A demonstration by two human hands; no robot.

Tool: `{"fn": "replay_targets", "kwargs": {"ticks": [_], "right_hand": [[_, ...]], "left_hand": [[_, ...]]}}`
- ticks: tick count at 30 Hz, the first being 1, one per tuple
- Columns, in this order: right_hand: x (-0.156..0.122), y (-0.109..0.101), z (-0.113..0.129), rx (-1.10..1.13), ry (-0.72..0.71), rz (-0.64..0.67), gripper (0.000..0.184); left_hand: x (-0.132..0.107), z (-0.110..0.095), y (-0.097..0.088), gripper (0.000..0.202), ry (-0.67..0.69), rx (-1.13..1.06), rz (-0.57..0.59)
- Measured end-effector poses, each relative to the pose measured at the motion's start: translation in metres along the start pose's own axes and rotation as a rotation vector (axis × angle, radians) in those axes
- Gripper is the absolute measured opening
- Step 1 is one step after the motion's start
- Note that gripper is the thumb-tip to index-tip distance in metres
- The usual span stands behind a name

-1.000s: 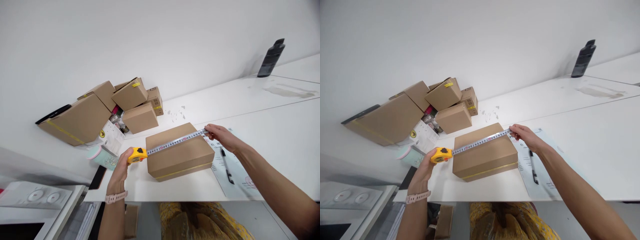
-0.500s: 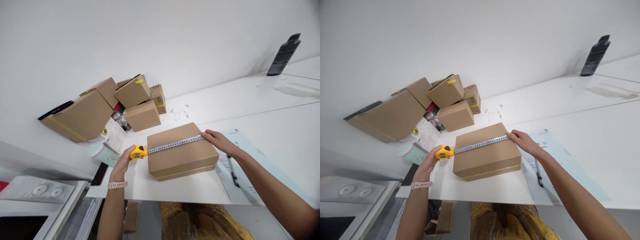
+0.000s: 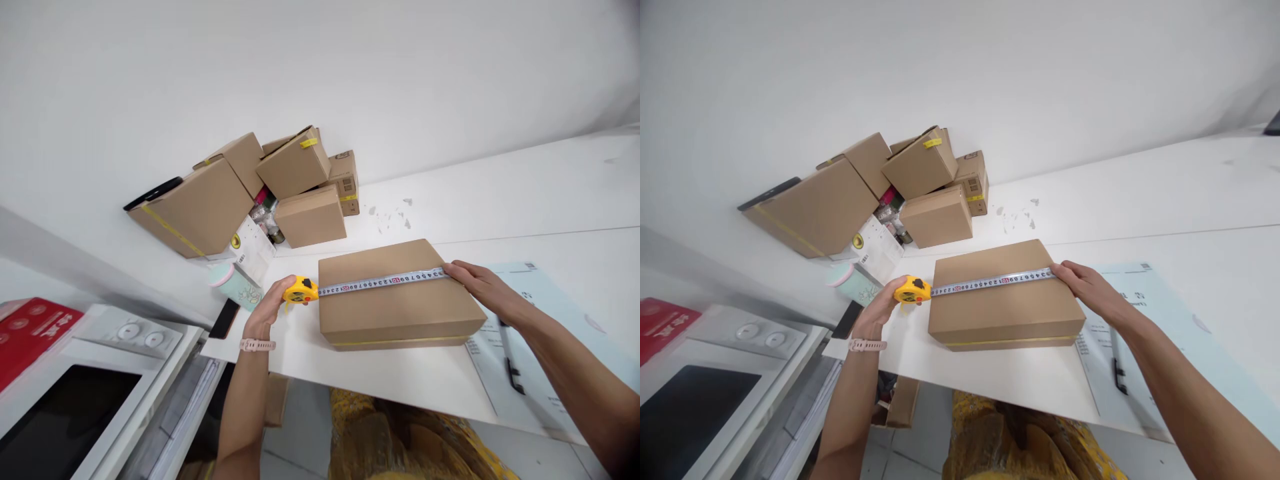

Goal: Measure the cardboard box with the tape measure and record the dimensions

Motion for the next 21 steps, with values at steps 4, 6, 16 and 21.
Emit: {"fn": "replay_targets", "kwargs": {"ticks": [4,6,16,21], "right_hand": [[-0.002,0.001,0.002,0.018,-0.013,0.003,0.052],[-0.003,0.001,0.003,0.018,-0.028,-0.003,0.051],[-0.003,-0.001,0.008,-0.058,-0.004,0.000,0.051],[-0.008,-0.018,0.034,-0.043,-0.111,-0.074,0.046]], "left_hand": [[0.001,-0.001,0.001,0.047,0.000,-0.004,0.008],[0.000,-0.002,0.002,0.048,0.000,-0.009,0.012],[-0.008,-0.012,0.005,0.044,0.031,0.007,-0.014],[-0.040,-0.049,0.018,0.051,0.119,0.015,0.093]]}}
Point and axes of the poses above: each hand's wrist, its own x-axis towards the middle knuckle, its own y-axis out of the palm, z = x × y, the point moved 2 cm from there along x, towards the middle knuckle, and after that the axes turned 11 degrees about y, right-handed, at the moved point
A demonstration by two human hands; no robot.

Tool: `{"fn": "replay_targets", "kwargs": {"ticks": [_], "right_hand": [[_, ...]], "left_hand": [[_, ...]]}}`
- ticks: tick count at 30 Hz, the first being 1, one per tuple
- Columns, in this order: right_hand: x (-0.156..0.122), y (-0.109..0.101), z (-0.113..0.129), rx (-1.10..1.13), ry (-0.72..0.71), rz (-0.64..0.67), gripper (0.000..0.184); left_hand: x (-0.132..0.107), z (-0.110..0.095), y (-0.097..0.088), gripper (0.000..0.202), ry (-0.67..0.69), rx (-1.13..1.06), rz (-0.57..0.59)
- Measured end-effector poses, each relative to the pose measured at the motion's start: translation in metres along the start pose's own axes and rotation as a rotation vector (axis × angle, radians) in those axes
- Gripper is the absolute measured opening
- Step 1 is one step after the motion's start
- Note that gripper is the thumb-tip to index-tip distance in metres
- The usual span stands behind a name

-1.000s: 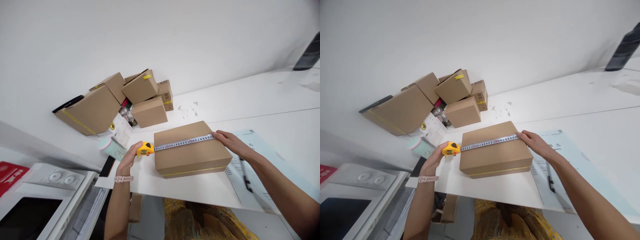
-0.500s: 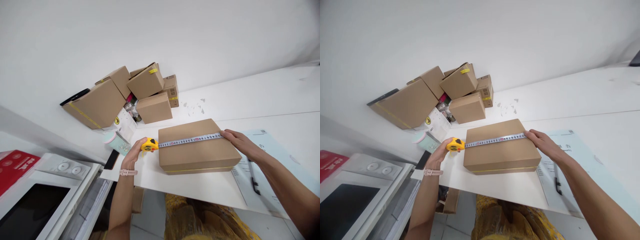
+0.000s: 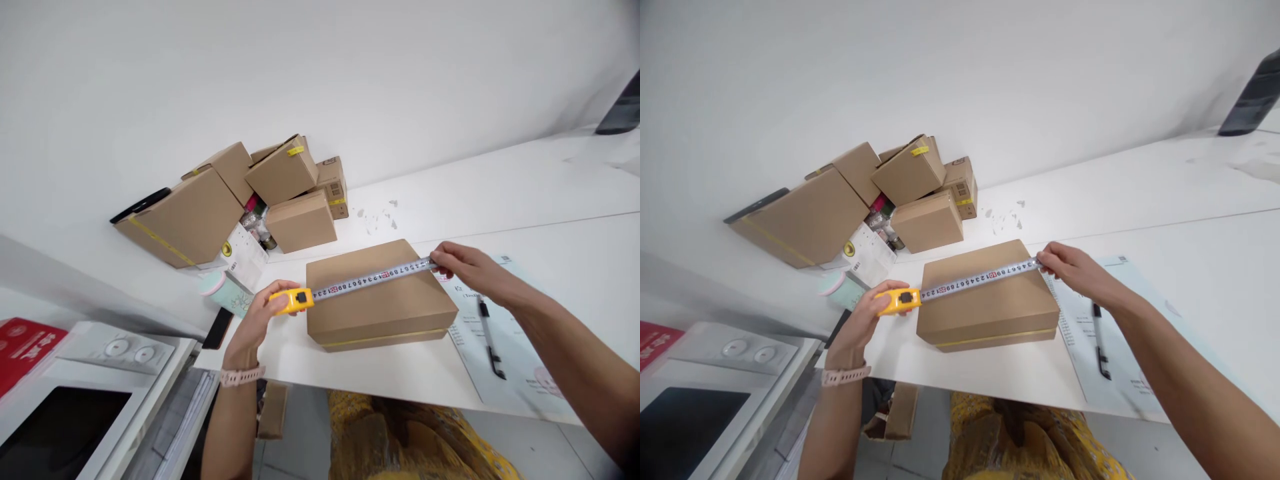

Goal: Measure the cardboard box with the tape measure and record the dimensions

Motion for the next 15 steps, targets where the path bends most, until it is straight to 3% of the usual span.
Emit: {"fn": "replay_targets", "kwargs": {"ticks": [2,4,6,7,11,15], "right_hand": [[0.002,-0.007,0.020,0.086,-0.046,-0.071,0.044],[0.009,-0.007,0.039,0.115,-0.100,-0.114,0.044],[0.024,0.003,0.054,0.064,-0.153,-0.053,0.045],[0.033,0.011,0.058,0.024,-0.164,0.006,0.045],[0.069,0.042,0.058,-0.112,-0.126,0.175,0.046],[0.082,0.055,0.051,-0.183,-0.099,0.212,0.045]], "left_hand": [[-0.018,-0.005,0.022,0.068,-0.027,-0.084,0.175],[-0.039,0.002,0.059,0.084,-0.148,-0.259,0.402],[-0.056,0.016,0.103,0.082,-0.265,-0.418,0.539],[-0.062,0.024,0.125,0.074,-0.310,-0.475,0.553],[-0.067,0.043,0.190,0.072,-0.317,-0.698,0.274],[-0.064,0.041,0.214,0.070,-0.322,-0.874,0.195]]}}
Point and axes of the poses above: each hand's wrist, its own x-axis towards the middle knuckle, its own y-axis out of the palm, z = x × y, the point moved 2 cm from there along x, towards the middle knuckle, and after that the axes turned 11 degrees about y, right-handed, at the moved point
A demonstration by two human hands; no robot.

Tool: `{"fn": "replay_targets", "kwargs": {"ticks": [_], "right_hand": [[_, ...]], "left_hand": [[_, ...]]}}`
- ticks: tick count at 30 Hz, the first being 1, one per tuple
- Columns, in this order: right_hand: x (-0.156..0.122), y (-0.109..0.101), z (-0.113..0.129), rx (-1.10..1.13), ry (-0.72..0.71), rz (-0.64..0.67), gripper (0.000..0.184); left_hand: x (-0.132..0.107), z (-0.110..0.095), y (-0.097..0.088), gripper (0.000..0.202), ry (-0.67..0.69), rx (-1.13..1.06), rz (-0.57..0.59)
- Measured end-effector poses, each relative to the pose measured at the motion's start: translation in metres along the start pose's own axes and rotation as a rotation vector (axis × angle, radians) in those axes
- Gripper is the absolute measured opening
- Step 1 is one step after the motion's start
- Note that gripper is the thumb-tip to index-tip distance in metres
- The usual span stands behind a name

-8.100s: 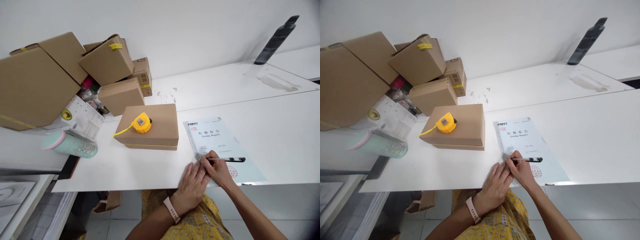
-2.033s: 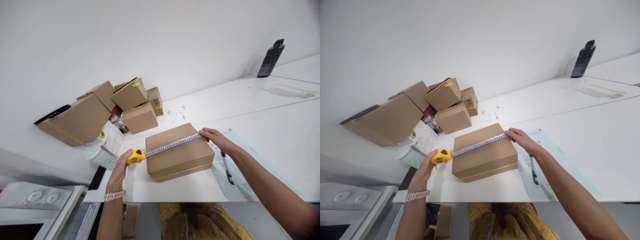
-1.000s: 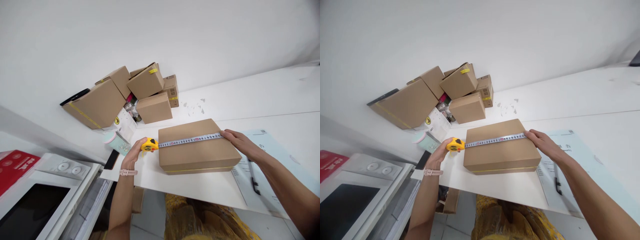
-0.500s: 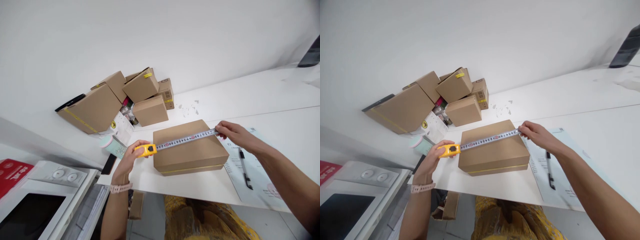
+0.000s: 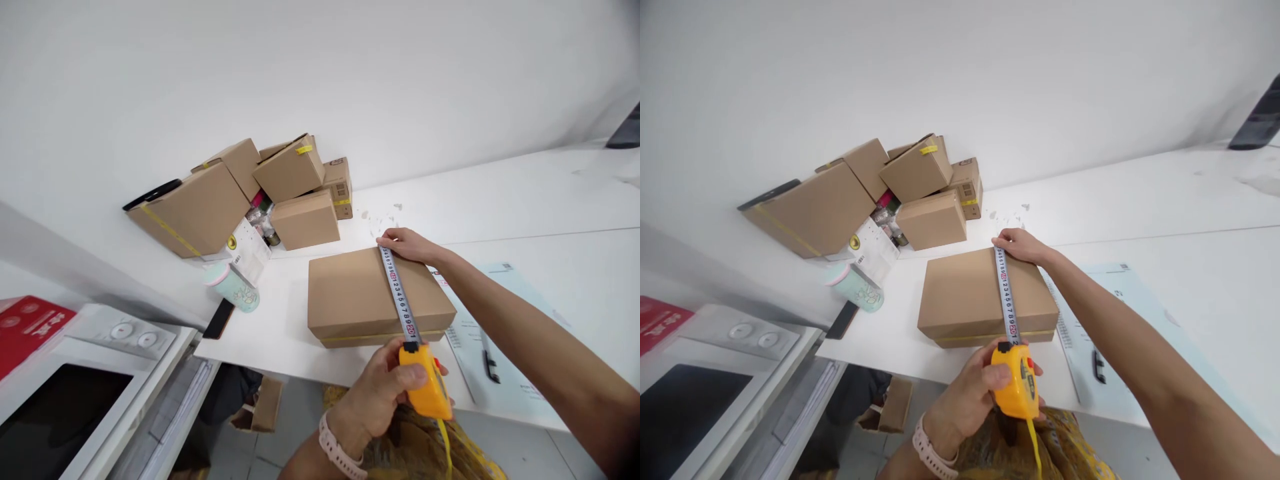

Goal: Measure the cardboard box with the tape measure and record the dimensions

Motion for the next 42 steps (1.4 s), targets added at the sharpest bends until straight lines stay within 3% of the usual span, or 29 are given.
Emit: {"fn": "replay_targets", "kwargs": {"ticks": [5,11,21,27,29,31,34,37,39,42], "right_hand": [[-0.002,0.003,-0.003,0.020,0.012,-0.022,0.044],[-0.002,0.005,-0.003,0.134,-0.104,0.012,0.040],[-0.002,0.007,-0.004,0.140,-0.073,0.008,0.041],[-0.008,-0.001,-0.004,0.206,-0.096,-0.066,0.056],[-0.022,-0.011,-0.009,0.345,-0.082,-0.182,0.061],[-0.046,-0.021,-0.021,0.457,-0.050,-0.314,0.058],[-0.090,-0.023,-0.056,0.490,0.081,-0.407,0.049],[-0.129,-0.008,-0.093,0.463,0.151,-0.384,0.052],[-0.145,0.008,-0.105,0.439,0.091,-0.280,0.055],[-0.158,0.022,-0.094,0.362,-0.092,-0.231,0.056]], "left_hand": [[0.004,0.004,0.002,0.065,0.012,-0.064,0.028],[0.007,0.011,0.011,0.066,0.021,-0.079,0.021],[0.006,0.017,0.013,0.065,0.022,-0.099,0.000],[-0.004,-0.004,0.008,0.062,0.061,-0.008,0.043],[-0.021,-0.021,0.001,0.067,0.146,0.069,0.026],[-0.045,-0.039,-0.012,0.075,0.303,0.180,-0.067],[-0.081,-0.059,-0.045,0.080,0.563,0.361,-0.375],[-0.100,-0.060,-0.082,0.079,0.610,0.414,-0.621],[-0.099,-0.057,-0.101,0.074,0.576,0.373,-0.650],[-0.088,-0.063,-0.115,0.081,0.501,0.343,-0.557]]}}
Point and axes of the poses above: each hand's wrist, its own x-axis towards the middle knuckle, its own y-axis out of the palm, z = x × y, the point moved 2 cm from there along x, towards the middle knuckle, and after that the axes turned 11 degrees about y, right-handed, at the moved point
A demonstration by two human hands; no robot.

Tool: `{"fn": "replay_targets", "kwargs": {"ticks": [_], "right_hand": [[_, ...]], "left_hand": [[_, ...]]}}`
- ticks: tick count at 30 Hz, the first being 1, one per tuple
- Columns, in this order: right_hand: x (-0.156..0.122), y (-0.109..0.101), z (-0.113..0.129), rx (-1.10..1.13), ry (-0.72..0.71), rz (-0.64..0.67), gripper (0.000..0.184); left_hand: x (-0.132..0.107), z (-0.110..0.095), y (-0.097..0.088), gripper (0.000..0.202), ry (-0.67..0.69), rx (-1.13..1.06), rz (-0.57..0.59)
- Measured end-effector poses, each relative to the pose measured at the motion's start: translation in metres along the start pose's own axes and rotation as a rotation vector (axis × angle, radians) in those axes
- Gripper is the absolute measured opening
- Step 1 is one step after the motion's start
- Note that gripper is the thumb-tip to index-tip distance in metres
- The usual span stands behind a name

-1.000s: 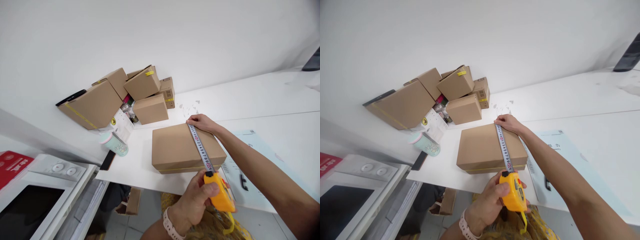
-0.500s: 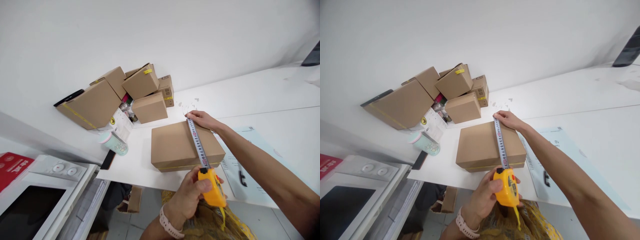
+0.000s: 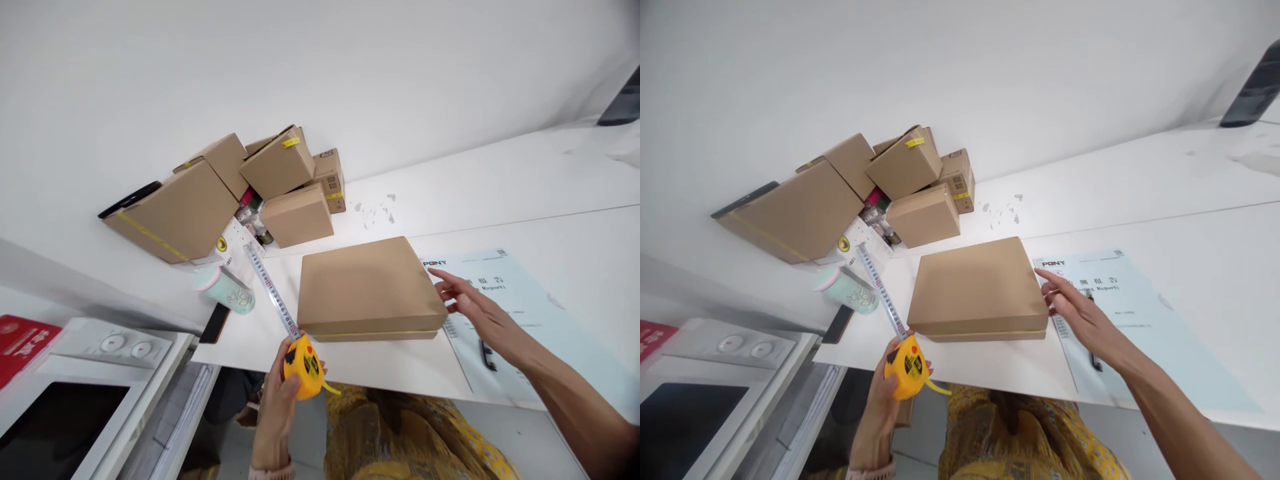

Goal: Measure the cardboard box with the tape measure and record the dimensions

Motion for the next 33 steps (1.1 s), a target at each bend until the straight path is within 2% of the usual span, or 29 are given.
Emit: {"fn": "replay_targets", "kwargs": {"ticks": [3,6,8,10,12,13,15,18,20,24,28,33], "right_hand": [[0.002,0.005,0.029,-0.089,-0.065,-0.094,0.048],[0.018,0.001,0.059,-0.094,0.023,-0.258,0.037],[0.034,0.001,0.073,-0.084,0.084,-0.313,0.038],[0.052,0.005,0.084,-0.091,0.108,-0.307,0.042],[0.071,0.011,0.091,-0.118,0.085,-0.301,0.045],[0.079,0.015,0.093,-0.126,0.060,-0.300,0.045],[0.094,0.021,0.094,-0.099,0.001,-0.284,0.043],[0.107,0.027,0.088,0.008,-0.037,-0.184,0.042],[0.109,0.028,0.085,0.059,-0.080,-0.117,0.042],[0.106,0.028,0.089,0.049,-0.246,-0.020,0.044],[0.105,0.026,0.094,-0.087,-0.345,-0.001,0.043],[0.111,0.025,0.092,-0.247,-0.448,-0.018,0.043]], "left_hand": [[0.025,-0.017,0.005,0.078,0.013,-0.017,0.104],[0.053,-0.047,0.017,0.066,0.084,-0.087,0.194],[0.066,-0.064,0.028,0.059,0.139,-0.111,0.233],[0.069,-0.075,0.041,0.058,0.204,-0.091,0.259],[0.059,-0.079,0.055,0.062,0.233,-0.074,0.302],[0.050,-0.077,0.062,0.064,0.212,-0.085,0.337],[0.027,-0.066,0.077,0.067,0.085,-0.139,0.431],[-0.005,-0.037,0.099,0.068,-0.190,-0.215,0.572],[-0.018,-0.016,0.111,0.067,-0.294,-0.226,0.600],[-0.021,0.011,0.125,0.069,-0.333,-0.235,0.602],[-0.018,0.014,0.127,0.064,-0.347,-0.224,0.594],[-0.021,0.019,0.120,0.065,-0.360,-0.195,0.604]]}}
Point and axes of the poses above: each hand's wrist, its own x-axis towards the middle knuckle, its own y-axis out of the palm, z = x × y, the point moved 2 cm from there along x, towards the middle knuckle, and after that the axes turned 11 degrees about y, right-handed, at the moved point
